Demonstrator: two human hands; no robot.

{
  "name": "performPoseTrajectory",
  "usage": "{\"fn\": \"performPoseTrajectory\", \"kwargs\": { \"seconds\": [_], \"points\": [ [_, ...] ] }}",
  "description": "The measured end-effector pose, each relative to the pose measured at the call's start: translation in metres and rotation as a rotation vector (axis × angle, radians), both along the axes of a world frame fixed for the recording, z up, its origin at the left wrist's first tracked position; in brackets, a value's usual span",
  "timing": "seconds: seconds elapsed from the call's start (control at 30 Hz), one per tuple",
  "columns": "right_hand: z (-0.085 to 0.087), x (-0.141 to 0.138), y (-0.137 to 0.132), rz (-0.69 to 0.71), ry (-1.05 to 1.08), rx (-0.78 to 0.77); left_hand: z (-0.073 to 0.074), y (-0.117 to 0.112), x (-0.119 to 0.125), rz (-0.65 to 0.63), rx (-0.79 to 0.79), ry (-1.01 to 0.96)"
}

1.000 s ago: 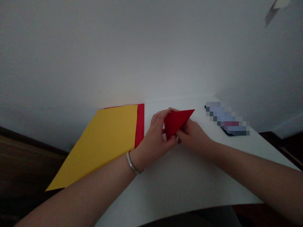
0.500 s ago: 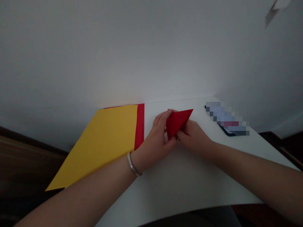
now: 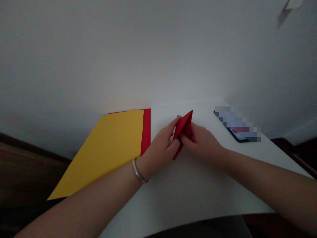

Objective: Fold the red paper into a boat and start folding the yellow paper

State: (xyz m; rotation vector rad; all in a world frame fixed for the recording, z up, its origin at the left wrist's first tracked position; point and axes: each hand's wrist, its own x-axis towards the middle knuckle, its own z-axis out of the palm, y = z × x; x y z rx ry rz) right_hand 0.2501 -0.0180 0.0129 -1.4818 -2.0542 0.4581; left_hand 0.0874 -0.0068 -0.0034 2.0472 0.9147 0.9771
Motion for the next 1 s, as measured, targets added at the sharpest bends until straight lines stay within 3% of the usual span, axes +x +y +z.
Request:
{"fn": "performPoseTrajectory", "kwargs": {
  "seconds": [0.13, 0.4, 0.47, 0.53, 0.63, 0.7, 0.83, 1.0],
  "points": [
    [0.001, 0.002, 0.000, 0.051, 0.035, 0.030, 0.002, -0.001, 0.001, -0.005, 0.105, 0.054],
    [0.000, 0.003, -0.002, 0.095, 0.038, 0.069, 0.011, -0.005, -0.002, 0.043, 0.155, 0.195],
    [-0.001, 0.006, -0.004, 0.106, 0.043, 0.134, 0.015, -0.004, -0.004, 0.063, 0.130, 0.252],
    [-0.002, 0.011, -0.006, 0.124, 0.032, 0.303, 0.017, -0.002, -0.005, 0.097, 0.108, 0.285],
    [-0.003, 0.019, -0.007, 0.224, -0.129, 0.629, 0.016, 0.002, -0.007, 0.129, 0.101, 0.283],
    [-0.004, 0.022, -0.006, 0.315, -0.301, 0.737, 0.012, 0.004, -0.007, 0.112, 0.116, 0.246],
    [-0.003, 0.020, -0.004, 0.355, -0.481, 0.757, 0.006, 0.007, -0.008, 0.087, 0.136, 0.215],
    [0.001, 0.014, -0.005, 0.303, -0.592, 0.733, 0.004, 0.008, -0.011, 0.192, 0.122, 0.344]
  ]
}}
